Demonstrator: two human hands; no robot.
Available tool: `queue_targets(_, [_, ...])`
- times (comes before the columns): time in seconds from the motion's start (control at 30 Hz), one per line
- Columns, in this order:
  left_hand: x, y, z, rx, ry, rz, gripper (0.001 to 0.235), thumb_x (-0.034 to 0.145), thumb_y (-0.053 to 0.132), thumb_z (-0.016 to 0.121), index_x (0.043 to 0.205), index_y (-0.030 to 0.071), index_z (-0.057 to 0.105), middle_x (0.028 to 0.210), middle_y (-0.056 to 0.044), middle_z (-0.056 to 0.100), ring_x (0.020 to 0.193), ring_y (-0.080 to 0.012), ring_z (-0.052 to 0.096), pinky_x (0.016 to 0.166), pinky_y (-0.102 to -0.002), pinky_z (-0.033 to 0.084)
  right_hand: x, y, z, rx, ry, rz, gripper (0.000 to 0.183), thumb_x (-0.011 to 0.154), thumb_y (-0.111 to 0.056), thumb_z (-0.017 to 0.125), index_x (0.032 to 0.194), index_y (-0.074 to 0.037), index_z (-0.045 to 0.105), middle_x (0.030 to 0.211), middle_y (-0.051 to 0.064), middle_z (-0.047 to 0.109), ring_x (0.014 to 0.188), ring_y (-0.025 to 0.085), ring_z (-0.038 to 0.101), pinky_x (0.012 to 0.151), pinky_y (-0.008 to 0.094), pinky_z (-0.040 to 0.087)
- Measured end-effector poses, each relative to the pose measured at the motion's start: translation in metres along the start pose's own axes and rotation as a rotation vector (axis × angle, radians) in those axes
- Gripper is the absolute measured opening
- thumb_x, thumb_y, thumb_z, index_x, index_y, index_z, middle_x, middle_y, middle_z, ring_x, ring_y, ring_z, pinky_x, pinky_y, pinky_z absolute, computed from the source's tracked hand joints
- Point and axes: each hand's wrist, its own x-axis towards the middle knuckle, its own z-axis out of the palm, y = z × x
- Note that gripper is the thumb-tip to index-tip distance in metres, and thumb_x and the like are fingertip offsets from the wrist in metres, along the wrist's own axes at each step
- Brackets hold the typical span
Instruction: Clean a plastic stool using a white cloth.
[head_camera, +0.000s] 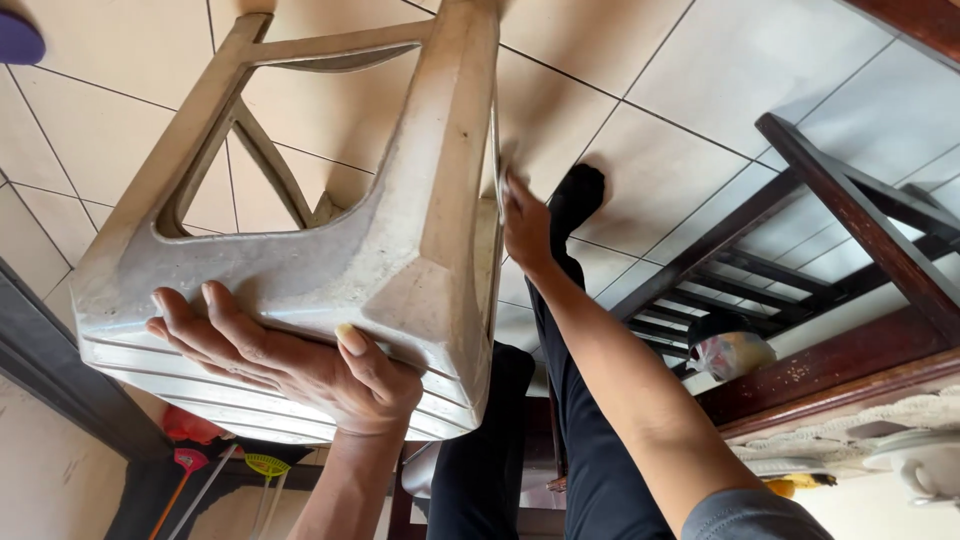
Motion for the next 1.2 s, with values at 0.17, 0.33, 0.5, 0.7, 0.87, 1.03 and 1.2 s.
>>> queue_targets(0.17, [0.002,-0.001,0.001,-0.009,0.008,0.031,0.078,0.108,0.061,0.026,0.169,0.013,0.019,0.173,-0.016,0.009,0.162,-0.0338,0.003,0.133,-0.058,0.007,0.013,0.005,-0.002,-0.12,-0.025,0.258,0.044,0.099,-0.012,0.053,0.141,-0.008,0.062,0.106,0.019,0.073,0.086,0.02,0.069,0.078,0.033,0.053])
queue_targets(0.33, [-0.003,-0.007,0.003,-0.01,0.001,0.034,0.079,0.11,0.062,0.026,0.171,0.013,0.017,0.173,-0.017,0.005,0.16,-0.0332,0.001,0.134,-0.057,0.011,0.097,-0.087,0.004,0.027,0.054,0.176,0.035,0.109,-0.024,0.055,0.139,-0.009,0.064,0.077,0.014,0.065,0.065,0.015,0.056,0.062,0.035,0.05])
queue_targets(0.5, [-0.003,-0.01,0.0,-0.009,-0.014,0.074,0.075,0.111,0.062,0.026,0.167,0.012,0.016,0.174,-0.015,0.005,0.16,-0.0319,-0.001,0.135,-0.057,0.01,0.09,-0.095,0.001,-0.077,0.122,-0.2,0.043,0.109,-0.008,0.049,0.152,-0.01,0.052,0.116,0.023,0.07,0.094,0.025,0.067,0.084,0.034,0.055])
queue_targets(0.7, [0.0,-0.01,0.007,0.0,0.037,0.048,0.078,0.107,0.061,0.026,0.169,0.013,0.023,0.173,-0.014,0.011,0.159,-0.0328,0.002,0.135,-0.055,0.013,-0.056,0.076,0.014,-0.17,0.039,0.011,0.054,0.096,-0.005,0.044,0.148,-0.009,0.059,0.084,0.02,0.069,0.065,0.016,0.066,0.06,0.034,0.052])
queue_targets(0.87, [-0.001,-0.006,0.013,0.045,0.088,0.052,0.075,0.109,0.059,0.024,0.168,0.012,0.023,0.174,-0.012,0.014,0.162,-0.0284,0.006,0.132,-0.051,0.006,-0.145,-0.039,-0.012,0.277,-0.093,0.673,0.045,0.104,-0.009,0.042,0.145,-0.013,0.059,0.08,0.002,0.064,0.057,0.006,0.045,0.052,0.027,0.042])
queue_targets(1.03, [0.0,-0.002,0.013,0.086,0.097,0.035,0.079,0.11,0.058,0.022,0.169,0.006,0.021,0.173,-0.018,0.013,0.162,-0.0331,0.004,0.134,-0.055,0.0,-0.2,-0.075,-0.022,0.311,-0.027,0.584,0.046,0.103,-0.005,0.049,0.149,-0.008,0.054,0.088,0.004,0.062,0.07,0.006,0.051,0.069,0.022,0.048])
queue_targets(1.2, [0.0,0.005,0.006,0.064,0.059,0.044,0.078,0.112,0.058,0.024,0.167,0.002,0.021,0.176,-0.021,0.013,0.161,-0.0371,0.004,0.133,-0.055,0.0,-0.131,-0.07,-0.014,0.204,-0.055,0.559,0.05,0.104,-0.001,0.04,0.152,-0.008,0.053,0.118,0.021,0.068,0.089,0.017,0.057,0.081,0.032,0.046])
